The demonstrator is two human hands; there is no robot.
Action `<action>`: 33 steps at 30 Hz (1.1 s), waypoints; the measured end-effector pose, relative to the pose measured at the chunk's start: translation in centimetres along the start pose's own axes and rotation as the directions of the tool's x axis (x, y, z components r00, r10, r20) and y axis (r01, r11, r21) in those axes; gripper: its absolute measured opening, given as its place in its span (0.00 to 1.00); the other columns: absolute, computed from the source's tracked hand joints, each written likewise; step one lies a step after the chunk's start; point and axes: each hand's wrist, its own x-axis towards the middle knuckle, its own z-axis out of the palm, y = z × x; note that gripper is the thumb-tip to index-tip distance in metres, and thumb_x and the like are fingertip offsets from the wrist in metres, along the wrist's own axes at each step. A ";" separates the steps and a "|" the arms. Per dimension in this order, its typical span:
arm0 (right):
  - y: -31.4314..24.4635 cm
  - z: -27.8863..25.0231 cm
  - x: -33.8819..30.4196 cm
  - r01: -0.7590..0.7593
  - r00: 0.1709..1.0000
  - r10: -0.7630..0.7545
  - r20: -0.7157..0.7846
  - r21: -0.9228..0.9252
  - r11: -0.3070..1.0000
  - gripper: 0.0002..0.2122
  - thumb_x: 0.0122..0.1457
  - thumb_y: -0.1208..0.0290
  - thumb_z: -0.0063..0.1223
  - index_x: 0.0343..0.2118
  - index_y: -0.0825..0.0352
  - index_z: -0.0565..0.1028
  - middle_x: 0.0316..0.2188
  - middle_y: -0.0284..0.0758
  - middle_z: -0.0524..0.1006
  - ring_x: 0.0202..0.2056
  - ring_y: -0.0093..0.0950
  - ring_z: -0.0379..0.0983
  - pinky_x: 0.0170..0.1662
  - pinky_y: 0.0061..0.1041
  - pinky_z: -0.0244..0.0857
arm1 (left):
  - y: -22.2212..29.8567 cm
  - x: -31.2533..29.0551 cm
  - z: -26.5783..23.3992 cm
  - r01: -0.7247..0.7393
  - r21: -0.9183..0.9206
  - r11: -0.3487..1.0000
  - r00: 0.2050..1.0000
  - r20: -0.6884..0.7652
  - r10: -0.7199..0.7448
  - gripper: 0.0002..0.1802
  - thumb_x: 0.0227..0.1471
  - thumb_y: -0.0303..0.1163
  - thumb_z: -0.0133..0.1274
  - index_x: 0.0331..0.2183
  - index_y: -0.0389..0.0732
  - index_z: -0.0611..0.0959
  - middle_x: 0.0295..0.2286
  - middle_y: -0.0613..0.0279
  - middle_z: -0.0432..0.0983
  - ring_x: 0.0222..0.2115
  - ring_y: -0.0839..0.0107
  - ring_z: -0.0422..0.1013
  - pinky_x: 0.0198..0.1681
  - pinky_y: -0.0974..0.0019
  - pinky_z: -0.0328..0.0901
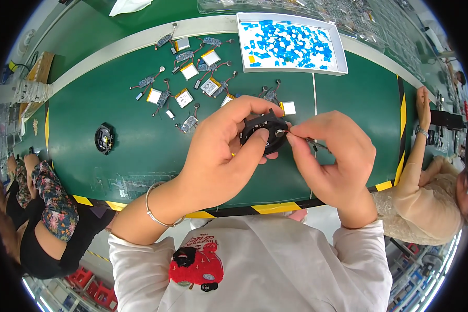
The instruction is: The person assembles electronic components, circuit boards, plastic housings, wires, and small parts by hand at a workbench.
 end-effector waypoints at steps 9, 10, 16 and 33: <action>0.4 1.3 -0.7 0.157 0.984 -0.168 -0.060 -0.150 0.976 0.10 0.35 0.84 0.57 0.24 0.69 0.73 0.20 0.36 0.70 0.19 0.32 0.68 0.21 0.26 0.62 | -0.5 -0.5 0.1 -0.115 0.251 0.961 0.993 0.039 0.109 0.15 0.52 0.17 0.41 0.44 0.30 0.71 0.39 0.57 0.72 0.38 0.76 0.69 0.39 0.73 0.67; 0.3 1.3 -0.6 0.156 0.984 -0.167 -0.061 -0.150 0.976 0.10 0.35 0.84 0.57 0.24 0.69 0.73 0.20 0.36 0.70 0.19 0.32 0.68 0.21 0.26 0.62 | -0.5 -0.5 0.1 -0.114 0.251 0.961 0.993 0.039 0.108 0.15 0.52 0.17 0.41 0.44 0.30 0.71 0.39 0.57 0.72 0.38 0.76 0.69 0.39 0.73 0.67; 0.1 1.1 -0.4 0.238 0.969 -0.247 -0.007 -0.233 0.943 0.11 0.35 0.87 0.59 0.25 0.71 0.74 0.21 0.37 0.72 0.20 0.31 0.68 0.22 0.23 0.62 | -0.6 -0.1 0.1 -0.138 0.241 0.961 0.990 0.027 0.135 0.12 0.54 0.18 0.41 0.42 0.31 0.72 0.35 0.58 0.73 0.34 0.78 0.70 0.36 0.75 0.67; 0.0 0.2 -0.3 -0.218 0.976 0.206 0.071 0.269 0.938 0.06 0.40 0.84 0.56 0.23 0.72 0.72 0.21 0.35 0.73 0.21 0.24 0.67 0.25 0.20 0.60 | -0.5 0.5 -0.7 -0.071 -0.214 0.974 0.990 0.104 0.095 0.11 0.54 0.20 0.38 0.39 0.31 0.72 0.32 0.60 0.72 0.31 0.78 0.70 0.35 0.73 0.68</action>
